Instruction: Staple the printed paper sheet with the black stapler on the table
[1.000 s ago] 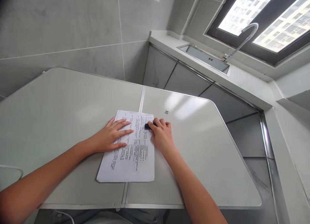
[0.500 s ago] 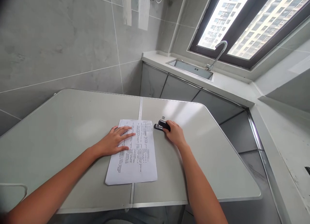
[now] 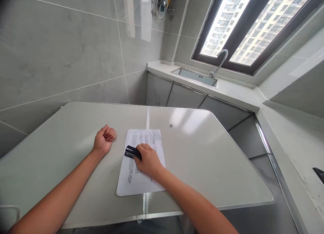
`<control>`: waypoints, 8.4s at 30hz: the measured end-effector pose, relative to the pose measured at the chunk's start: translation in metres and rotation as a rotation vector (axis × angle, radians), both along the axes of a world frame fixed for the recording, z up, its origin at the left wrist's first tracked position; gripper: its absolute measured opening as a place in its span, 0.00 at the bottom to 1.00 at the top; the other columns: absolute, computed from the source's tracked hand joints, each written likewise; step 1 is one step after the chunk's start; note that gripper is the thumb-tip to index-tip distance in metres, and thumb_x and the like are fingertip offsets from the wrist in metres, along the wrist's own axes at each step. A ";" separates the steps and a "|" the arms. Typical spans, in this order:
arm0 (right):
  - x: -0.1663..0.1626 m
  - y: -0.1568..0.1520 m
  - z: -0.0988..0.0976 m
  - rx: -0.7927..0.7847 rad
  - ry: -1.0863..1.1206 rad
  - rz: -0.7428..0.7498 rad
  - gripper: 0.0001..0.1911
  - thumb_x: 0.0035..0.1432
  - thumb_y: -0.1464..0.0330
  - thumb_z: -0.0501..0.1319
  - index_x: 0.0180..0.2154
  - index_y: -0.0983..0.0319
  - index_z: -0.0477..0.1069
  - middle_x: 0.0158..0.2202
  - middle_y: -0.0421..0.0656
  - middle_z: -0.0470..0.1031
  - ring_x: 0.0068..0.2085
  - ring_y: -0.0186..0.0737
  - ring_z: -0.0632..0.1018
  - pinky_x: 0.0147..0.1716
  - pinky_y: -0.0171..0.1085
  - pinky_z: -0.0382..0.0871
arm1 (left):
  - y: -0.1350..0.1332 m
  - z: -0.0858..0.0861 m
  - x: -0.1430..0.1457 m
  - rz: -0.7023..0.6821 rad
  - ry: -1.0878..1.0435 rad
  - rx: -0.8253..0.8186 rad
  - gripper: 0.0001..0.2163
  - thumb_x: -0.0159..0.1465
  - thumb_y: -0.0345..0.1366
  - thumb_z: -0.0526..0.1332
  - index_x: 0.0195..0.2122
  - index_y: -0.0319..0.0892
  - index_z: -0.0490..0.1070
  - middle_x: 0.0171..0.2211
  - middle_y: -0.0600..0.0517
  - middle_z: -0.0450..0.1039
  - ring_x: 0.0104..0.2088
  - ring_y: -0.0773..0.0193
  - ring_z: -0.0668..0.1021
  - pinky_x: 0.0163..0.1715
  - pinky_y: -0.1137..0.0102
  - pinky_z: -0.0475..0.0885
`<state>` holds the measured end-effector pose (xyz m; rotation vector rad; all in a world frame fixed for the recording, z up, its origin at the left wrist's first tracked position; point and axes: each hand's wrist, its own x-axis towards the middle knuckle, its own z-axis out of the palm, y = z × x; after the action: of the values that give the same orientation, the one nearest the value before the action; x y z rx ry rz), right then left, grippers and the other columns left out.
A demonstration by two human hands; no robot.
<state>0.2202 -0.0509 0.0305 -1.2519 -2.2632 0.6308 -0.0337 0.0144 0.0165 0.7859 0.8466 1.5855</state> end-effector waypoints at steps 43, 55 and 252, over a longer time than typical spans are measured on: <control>0.269 0.147 -0.046 0.116 -0.178 -0.642 0.19 0.60 0.52 0.56 0.24 0.58 0.67 0.25 0.44 0.73 0.29 0.41 0.68 0.31 0.39 0.58 | 0.004 0.003 -0.006 0.060 -0.093 -0.064 0.26 0.65 0.38 0.62 0.20 0.43 0.42 0.18 0.58 0.40 0.18 0.70 0.53 0.17 0.71 0.52; 0.267 0.144 -0.046 0.128 -0.178 -0.621 0.19 0.61 0.53 0.56 0.24 0.58 0.66 0.27 0.43 0.74 0.29 0.40 0.69 0.31 0.39 0.58 | 0.003 0.006 -0.005 0.058 -0.091 -0.079 0.26 0.65 0.37 0.62 0.21 0.42 0.42 0.18 0.58 0.40 0.18 0.70 0.52 0.18 0.70 0.52; 0.063 0.058 -0.002 -0.325 0.120 -0.001 0.20 0.66 0.52 0.58 0.31 0.59 0.74 0.24 0.37 0.67 0.27 0.35 0.65 0.28 0.36 0.57 | 0.008 -0.012 0.000 -0.094 1.714 0.318 0.08 0.75 0.32 0.51 0.40 0.45 0.67 0.41 0.48 0.73 0.42 0.55 0.72 0.46 0.59 0.62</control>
<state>0.2834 0.0069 0.0282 -1.3217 -2.1192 1.0771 -0.0339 0.0225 0.0045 2.4435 1.6305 0.6271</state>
